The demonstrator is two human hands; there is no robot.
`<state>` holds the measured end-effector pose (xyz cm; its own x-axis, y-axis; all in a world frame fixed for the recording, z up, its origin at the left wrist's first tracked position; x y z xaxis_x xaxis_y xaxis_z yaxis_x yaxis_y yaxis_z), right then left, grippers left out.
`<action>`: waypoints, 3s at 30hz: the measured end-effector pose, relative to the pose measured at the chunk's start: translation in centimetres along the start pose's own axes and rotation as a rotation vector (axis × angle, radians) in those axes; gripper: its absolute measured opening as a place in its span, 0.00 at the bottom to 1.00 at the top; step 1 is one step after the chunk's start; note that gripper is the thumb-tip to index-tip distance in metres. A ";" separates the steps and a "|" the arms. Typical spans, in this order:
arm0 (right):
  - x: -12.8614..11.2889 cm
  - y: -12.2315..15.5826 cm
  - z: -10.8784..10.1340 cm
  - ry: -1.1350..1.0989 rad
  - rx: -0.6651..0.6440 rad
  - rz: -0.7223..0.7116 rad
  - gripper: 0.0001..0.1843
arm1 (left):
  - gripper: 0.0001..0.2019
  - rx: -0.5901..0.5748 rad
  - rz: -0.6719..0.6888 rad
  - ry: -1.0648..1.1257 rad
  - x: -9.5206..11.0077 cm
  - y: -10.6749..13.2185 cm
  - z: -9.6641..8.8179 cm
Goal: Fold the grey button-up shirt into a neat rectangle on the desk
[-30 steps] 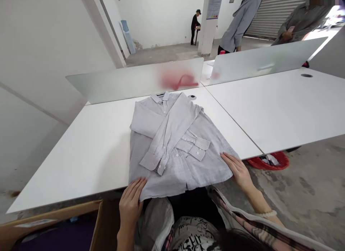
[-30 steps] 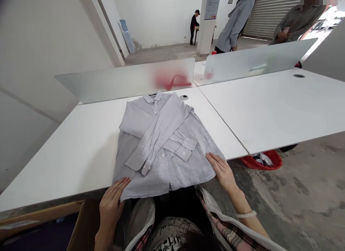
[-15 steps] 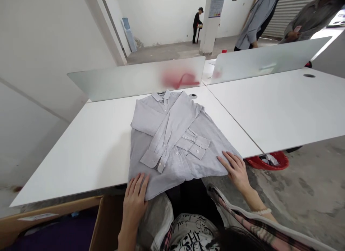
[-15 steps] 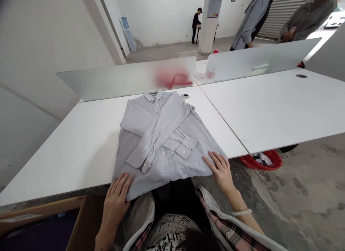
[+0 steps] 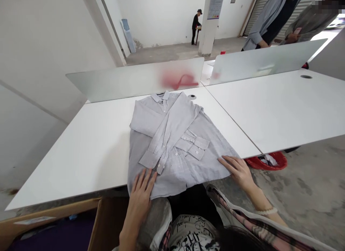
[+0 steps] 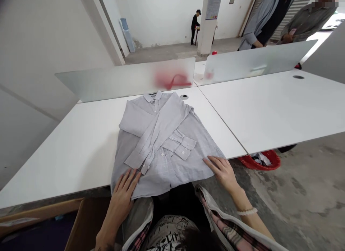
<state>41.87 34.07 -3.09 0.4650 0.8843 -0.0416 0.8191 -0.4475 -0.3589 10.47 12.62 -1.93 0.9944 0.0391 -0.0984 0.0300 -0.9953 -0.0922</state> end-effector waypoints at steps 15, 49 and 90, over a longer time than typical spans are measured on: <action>-0.8 -1.9 0.0 0.032 -0.011 -0.027 0.22 | 0.40 0.024 0.071 0.071 -0.8 0.8 -0.2; 2.7 4.5 -1.2 -0.150 -0.236 0.064 0.33 | 0.27 -0.058 0.061 0.245 -3.3 6.7 -1.0; 17.0 -30.6 -8.5 -0.567 -0.171 0.246 0.27 | 0.23 -0.070 -0.352 0.539 -26.0 -23.1 -13.7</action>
<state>27.62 61.68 15.11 0.4344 0.6652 -0.6073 0.7750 -0.6196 -0.1244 -14.70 33.36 16.32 0.8347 0.3321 0.4392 0.3518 -0.9353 0.0387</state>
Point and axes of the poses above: each hand's wrist, its own y-axis away from the middle knuckle, its own z-axis out of the palm, x = y × z, the point moved 6 cm from there along -y, towards the middle knuckle, and after that the axes turned 12 degrees about -x, right-handed, at the moved point
